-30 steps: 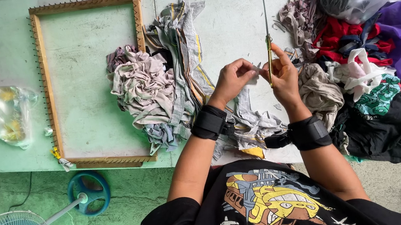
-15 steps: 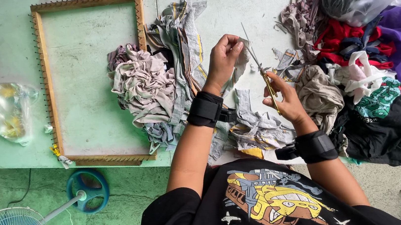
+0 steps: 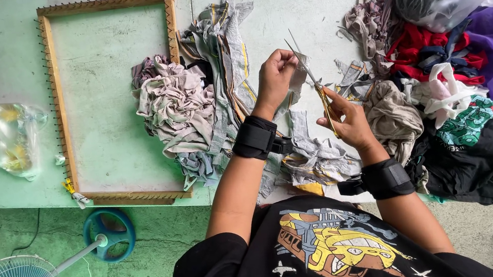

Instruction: The person cuts fabric scraps into strips with handheld scissors, then aligns and straightens the fabric pieces by hand.

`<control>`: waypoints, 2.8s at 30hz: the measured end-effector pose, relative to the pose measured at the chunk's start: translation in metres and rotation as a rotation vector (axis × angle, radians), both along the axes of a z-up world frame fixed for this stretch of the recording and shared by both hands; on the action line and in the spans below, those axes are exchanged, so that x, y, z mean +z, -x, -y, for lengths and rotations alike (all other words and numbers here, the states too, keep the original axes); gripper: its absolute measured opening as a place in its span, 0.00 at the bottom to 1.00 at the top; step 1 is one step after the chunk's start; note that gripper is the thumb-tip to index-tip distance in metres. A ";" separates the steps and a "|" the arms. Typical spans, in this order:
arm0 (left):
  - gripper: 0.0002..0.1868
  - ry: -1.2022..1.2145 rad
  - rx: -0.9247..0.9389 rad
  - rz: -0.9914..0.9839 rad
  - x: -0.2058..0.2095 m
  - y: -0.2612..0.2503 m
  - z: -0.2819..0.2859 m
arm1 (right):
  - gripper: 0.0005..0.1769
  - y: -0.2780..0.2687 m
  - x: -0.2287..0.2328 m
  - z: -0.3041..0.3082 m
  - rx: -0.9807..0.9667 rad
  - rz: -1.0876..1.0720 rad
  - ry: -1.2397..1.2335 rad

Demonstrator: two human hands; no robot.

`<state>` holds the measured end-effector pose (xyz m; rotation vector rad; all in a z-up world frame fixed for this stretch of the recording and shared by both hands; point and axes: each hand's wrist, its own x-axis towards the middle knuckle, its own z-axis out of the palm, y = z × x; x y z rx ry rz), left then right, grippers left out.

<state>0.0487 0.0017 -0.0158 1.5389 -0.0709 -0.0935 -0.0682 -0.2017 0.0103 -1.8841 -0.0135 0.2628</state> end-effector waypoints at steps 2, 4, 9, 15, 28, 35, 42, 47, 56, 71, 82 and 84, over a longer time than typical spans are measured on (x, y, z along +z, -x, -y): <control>0.05 -0.011 0.007 0.021 -0.004 0.000 0.000 | 0.47 0.001 0.001 -0.001 0.003 0.014 -0.002; 0.05 -0.022 0.014 0.041 -0.005 -0.001 -0.001 | 0.46 0.002 0.005 -0.003 0.005 0.029 -0.004; 0.05 -0.099 0.024 -0.001 0.000 0.001 -0.003 | 0.46 0.003 0.009 -0.004 -0.013 0.042 0.058; 0.04 -0.072 0.046 -0.002 0.007 0.002 -0.005 | 0.45 0.004 0.010 -0.003 0.005 0.073 0.183; 0.07 -0.065 0.054 -0.031 -0.005 0.005 0.005 | 0.43 0.010 -0.004 -0.002 -0.016 0.072 0.247; 0.07 0.070 0.033 -0.106 -0.014 0.002 -0.003 | 0.39 0.004 -0.033 0.016 -0.097 -0.084 0.440; 0.04 0.358 0.115 -0.003 -0.047 0.000 -0.028 | 0.32 0.016 -0.107 0.043 -0.077 0.164 0.530; 0.04 0.287 0.064 -0.107 -0.002 0.007 -0.033 | 0.37 0.014 -0.100 0.033 -0.014 0.081 0.831; 0.06 0.171 -0.113 -0.032 -0.009 0.020 -0.023 | 0.33 0.001 -0.059 0.019 -0.016 0.046 0.880; 0.11 -0.024 -0.406 -0.086 0.015 0.051 -0.033 | 0.03 -0.058 0.012 -0.008 -0.117 0.315 -0.013; 0.14 -0.290 -0.504 -0.229 -0.052 0.071 -0.147 | 0.03 -0.045 0.008 0.054 -0.314 0.254 -0.256; 0.16 -0.284 -0.428 -0.269 -0.053 0.078 -0.157 | 0.02 -0.043 0.000 0.060 -0.331 0.277 -0.270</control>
